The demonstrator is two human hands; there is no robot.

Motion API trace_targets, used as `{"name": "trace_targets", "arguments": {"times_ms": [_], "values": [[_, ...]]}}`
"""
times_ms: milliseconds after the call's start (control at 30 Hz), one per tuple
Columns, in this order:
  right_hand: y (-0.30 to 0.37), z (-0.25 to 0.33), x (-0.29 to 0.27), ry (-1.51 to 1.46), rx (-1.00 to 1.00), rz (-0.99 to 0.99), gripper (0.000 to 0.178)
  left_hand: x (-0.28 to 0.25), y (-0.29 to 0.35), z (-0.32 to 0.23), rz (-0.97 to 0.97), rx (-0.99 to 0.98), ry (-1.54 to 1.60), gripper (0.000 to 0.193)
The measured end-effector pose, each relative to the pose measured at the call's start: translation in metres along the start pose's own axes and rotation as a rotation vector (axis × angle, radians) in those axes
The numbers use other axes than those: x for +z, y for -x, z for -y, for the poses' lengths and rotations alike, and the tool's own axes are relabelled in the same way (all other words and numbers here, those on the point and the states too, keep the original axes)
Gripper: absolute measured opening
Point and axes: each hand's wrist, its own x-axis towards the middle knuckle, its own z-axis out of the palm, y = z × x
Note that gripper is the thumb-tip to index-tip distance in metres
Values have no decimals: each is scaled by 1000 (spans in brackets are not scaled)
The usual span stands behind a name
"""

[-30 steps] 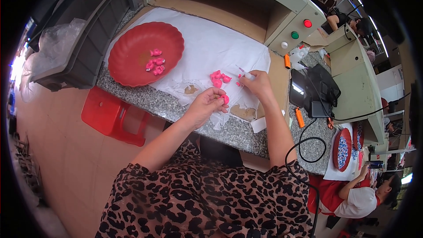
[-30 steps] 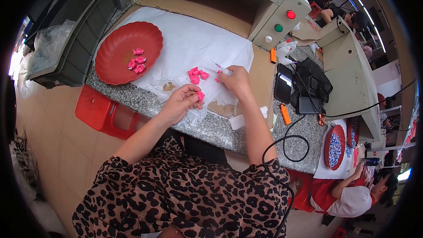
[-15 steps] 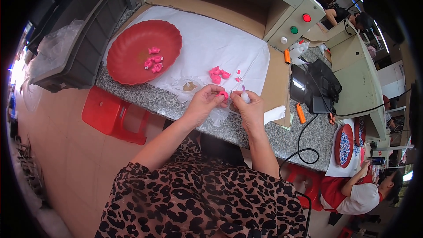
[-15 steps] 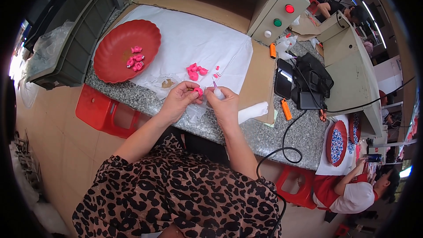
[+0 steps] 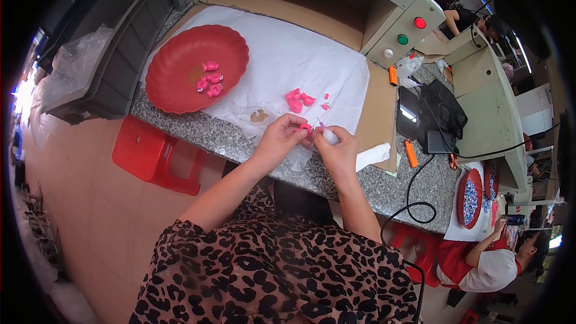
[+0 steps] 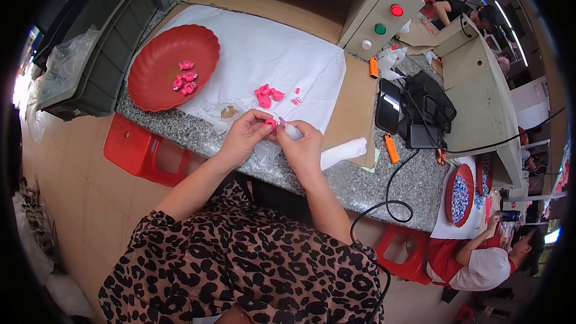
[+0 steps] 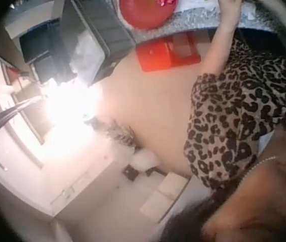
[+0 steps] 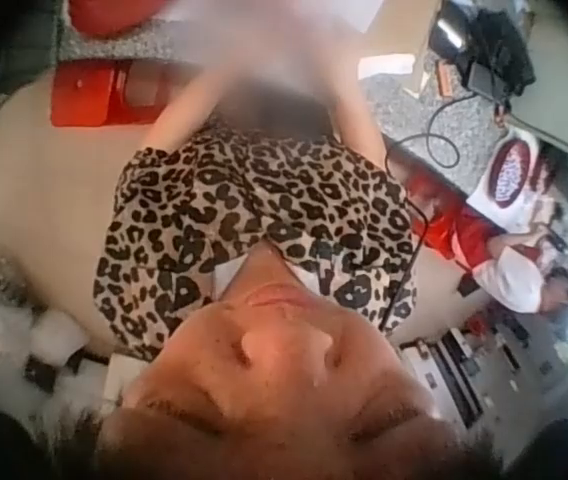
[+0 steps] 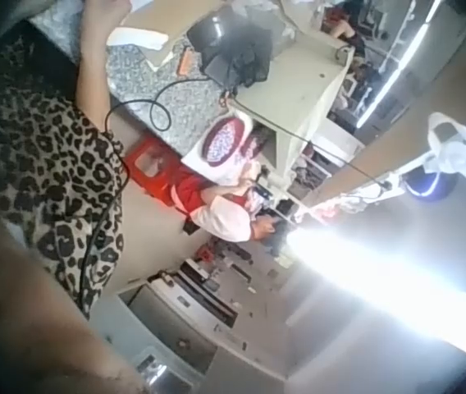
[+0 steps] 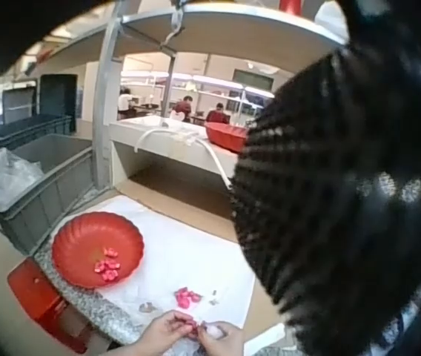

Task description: The person applies glue to small plastic pieces using a squeeze bottle, attaches components to them by hand, and places the assembled figurines onto a tray.

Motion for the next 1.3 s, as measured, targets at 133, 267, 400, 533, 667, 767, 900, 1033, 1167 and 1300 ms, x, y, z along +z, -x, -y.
{"name": "trace_targets", "arguments": {"times_ms": [133, 267, 400, 533, 667, 767, 900, 1033, 1167, 1300], "values": [[-1, -1, -1, 105, 18, 4, 15, 3, 0, -1, 18, 29, -23, 16], [-1, -1, -3, 52, 53, 54, 17, 0, 0, 0, 9, 23, 0, 16], [-6, -3, -9, -133, 150, 140, 16, -2, 1, -2, 22, -11, -29, 17], [-6, 3, -9, -420, 364, 34, 23, -1, 1, -5, 37, -64, 22, 18], [0, -3, -3, -458, 413, 125, 22, 5, 1, -11, 87, -85, -35, 17], [1, -10, -5, -609, 444, 71, 19, 13, 3, -21, 79, -148, -284, 17], [6, -14, -2, -691, 410, 75, 17, 23, 9, -23, 137, -241, -250, 18], [11, -13, 0, -656, 410, 63, 20, 21, 7, -11, 154, -212, -98, 21], [14, -12, 1, -653, 413, 95, 22, 20, 7, -5, 145, -282, -16, 21], [15, -13, 2, -655, 407, 112, 22, 20, 8, -4, 153, -289, -43, 20]]}}
